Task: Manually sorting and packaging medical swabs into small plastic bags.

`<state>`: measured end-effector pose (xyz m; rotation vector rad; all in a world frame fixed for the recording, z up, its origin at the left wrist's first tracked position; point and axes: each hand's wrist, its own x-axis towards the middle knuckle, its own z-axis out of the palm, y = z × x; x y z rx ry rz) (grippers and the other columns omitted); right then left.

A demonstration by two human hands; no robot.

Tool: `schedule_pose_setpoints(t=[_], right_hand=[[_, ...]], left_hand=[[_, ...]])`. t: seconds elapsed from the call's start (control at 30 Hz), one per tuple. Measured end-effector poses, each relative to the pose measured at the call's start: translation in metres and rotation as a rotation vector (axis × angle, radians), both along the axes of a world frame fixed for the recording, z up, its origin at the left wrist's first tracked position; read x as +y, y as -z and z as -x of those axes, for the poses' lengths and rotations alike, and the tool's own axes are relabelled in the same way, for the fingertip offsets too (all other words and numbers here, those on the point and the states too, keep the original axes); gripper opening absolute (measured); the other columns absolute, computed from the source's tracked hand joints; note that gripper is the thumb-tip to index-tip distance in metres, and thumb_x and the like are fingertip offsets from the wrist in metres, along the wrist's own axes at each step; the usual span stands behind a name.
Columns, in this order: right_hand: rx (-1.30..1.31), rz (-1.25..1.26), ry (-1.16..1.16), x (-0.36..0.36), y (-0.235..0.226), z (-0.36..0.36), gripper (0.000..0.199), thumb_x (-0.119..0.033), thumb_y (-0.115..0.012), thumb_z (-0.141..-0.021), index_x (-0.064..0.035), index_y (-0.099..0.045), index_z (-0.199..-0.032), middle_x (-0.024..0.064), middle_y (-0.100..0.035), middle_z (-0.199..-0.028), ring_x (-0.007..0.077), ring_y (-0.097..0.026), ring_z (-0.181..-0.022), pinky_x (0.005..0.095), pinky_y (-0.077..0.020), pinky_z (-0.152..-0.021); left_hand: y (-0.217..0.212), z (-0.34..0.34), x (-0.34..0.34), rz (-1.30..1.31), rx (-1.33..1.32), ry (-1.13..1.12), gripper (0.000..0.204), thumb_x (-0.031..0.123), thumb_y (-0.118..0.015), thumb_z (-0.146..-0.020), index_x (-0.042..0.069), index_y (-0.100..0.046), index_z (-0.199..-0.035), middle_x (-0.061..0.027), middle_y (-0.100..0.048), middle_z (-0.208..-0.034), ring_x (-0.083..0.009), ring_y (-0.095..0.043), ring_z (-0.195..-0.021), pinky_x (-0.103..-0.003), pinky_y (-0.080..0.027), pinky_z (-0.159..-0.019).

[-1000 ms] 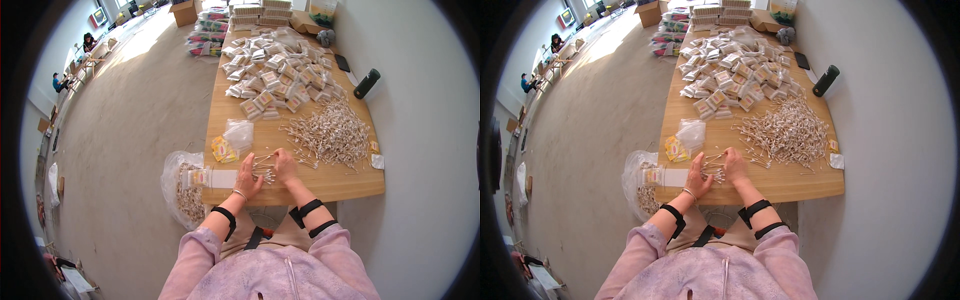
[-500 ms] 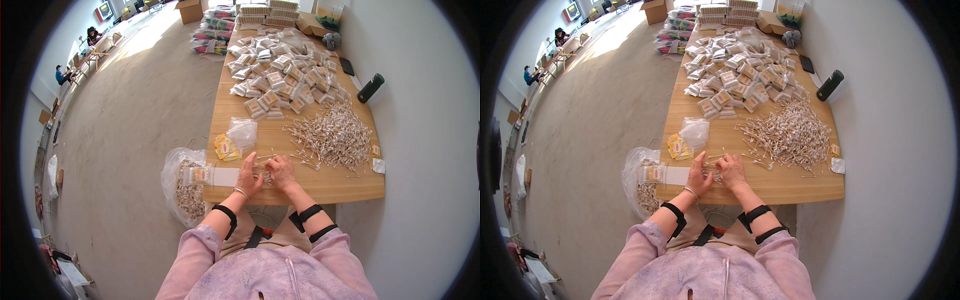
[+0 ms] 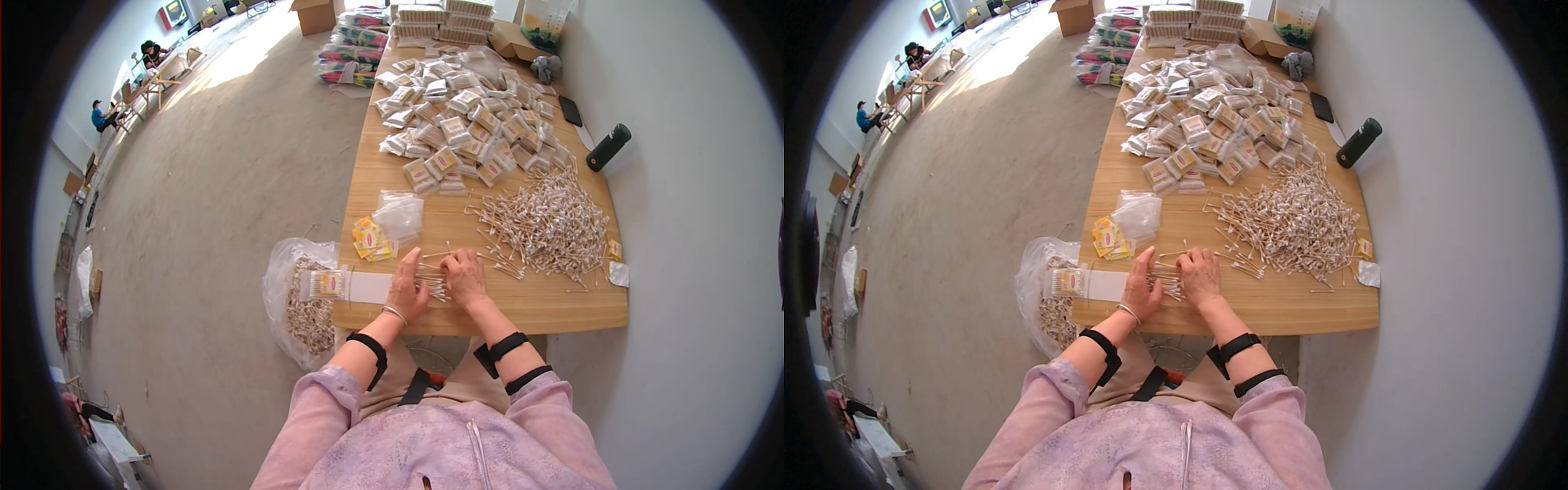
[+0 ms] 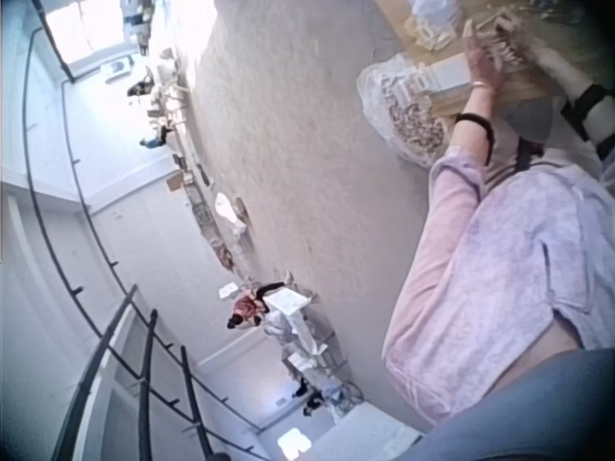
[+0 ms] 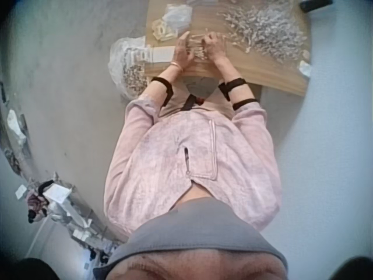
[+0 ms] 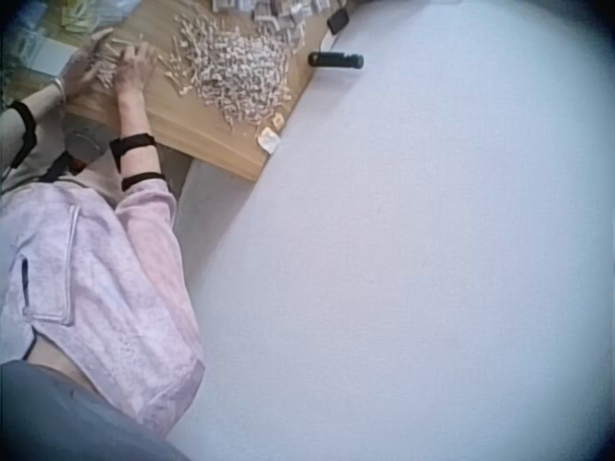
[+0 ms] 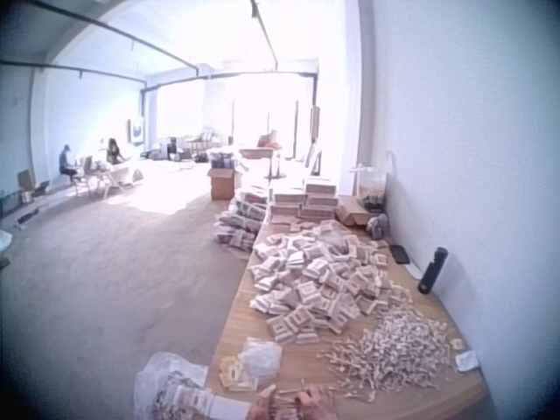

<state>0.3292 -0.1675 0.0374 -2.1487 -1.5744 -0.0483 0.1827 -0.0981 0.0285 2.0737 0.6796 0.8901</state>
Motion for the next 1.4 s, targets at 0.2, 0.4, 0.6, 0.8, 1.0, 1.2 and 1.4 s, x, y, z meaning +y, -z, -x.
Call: schedule_pose_setpoints(t=[0.2,0.4,0.6,0.8,1.0,1.2,1.4], right_hand=[[0.001,0.025,0.028,-0.001,0.0,-0.001,0.003,-0.017,-0.065,-0.076,-0.0177,-0.066,-0.08,0.0001,-0.059,-0.085,0.0217,-0.053,-0.092,0.0366,-0.0413,-0.08],[0.049,0.03,-0.027,-0.003,-0.002,0.001,0.018,-0.013,-0.062,-0.077,-0.0201,-0.069,-0.091,-0.0008,-0.06,-0.086,0.0206,-0.052,-0.094,0.0358,-0.0409,-0.082],[0.015,-0.024,0.034,-0.014,0.002,-0.007,0.025,-0.008,-0.062,-0.076,-0.0179,-0.07,-0.097,0.0002,-0.059,-0.089,0.022,-0.053,-0.093,0.0367,-0.0413,-0.081],[0.021,-0.027,0.033,-0.017,-0.013,-0.002,0.024,-0.01,-0.062,-0.077,-0.0138,-0.068,-0.099,0.002,-0.058,-0.1,0.0227,-0.052,-0.098,0.038,-0.0404,-0.086],[-0.143,0.029,-0.179,-0.022,-0.002,0.029,0.04,-0.02,-0.059,-0.082,-0.0074,-0.057,-0.12,0.0054,-0.051,-0.127,0.0253,-0.043,-0.121,0.0385,-0.0328,-0.1],[-0.13,0.087,-0.087,-0.021,0.005,0.031,0.053,-0.033,-0.057,-0.085,-0.0092,-0.048,-0.131,0.0061,-0.039,-0.139,0.0276,-0.032,-0.129,0.0419,-0.0239,-0.107],[-0.07,0.095,-0.12,-0.026,0.001,0.03,0.053,-0.028,-0.059,-0.084,-0.0131,-0.046,-0.133,0.0083,-0.037,-0.14,0.0286,-0.03,-0.13,0.0431,-0.0227,-0.107]], left_hand=[[0.001,-0.003,0.0,-0.021,-0.045,-0.009,0.064,-0.006,-0.051,-0.072,-0.002,-0.035,-0.133,-0.0241,-0.046,-0.128,-0.0383,-0.045,-0.121,-0.04,-0.037,-0.102],[0.006,-0.002,0.001,0.001,-0.073,-0.036,0.059,-0.01,-0.048,-0.073,-0.002,-0.039,-0.131,-0.023,-0.048,-0.128,-0.0362,-0.047,-0.12,-0.038,-0.039,-0.1],[0.005,-0.003,0.001,-0.027,-0.067,-0.04,0.055,-0.01,-0.046,-0.075,0.0,-0.043,-0.129,-0.0215,-0.047,-0.13,-0.0356,-0.046,-0.121,-0.038,-0.039,-0.1],[0.005,-0.001,0.002,0.04,-0.09,-0.05,0.053,-0.01,-0.046,-0.076,0.0,-0.045,-0.128,-0.0208,-0.047,-0.131,-0.0351,-0.047,-0.121,-0.037,-0.039,-0.101],[0.009,-0.003,0.002,0.024,-0.118,-0.072,0.051,-0.01,-0.045,-0.077,-0.001,-0.045,-0.128,-0.0206,-0.049,-0.129,-0.0329,-0.049,-0.12,-0.036,-0.041,-0.099],[0.01,-0.004,0.003,0.051,-0.15,-0.074,0.05,-0.011,-0.044,-0.079,-0.001,-0.045,-0.128,-0.0206,-0.05,-0.127,-0.0322,-0.051,-0.118,-0.035,-0.042,-0.099],[0.019,-0.005,0.006,0.19,-0.195,-0.108,0.041,-0.007,-0.044,-0.086,-0.002,-0.046,-0.127,-0.0203,-0.052,-0.126,-0.0295,-0.052,-0.118,-0.034,-0.042,-0.098]])
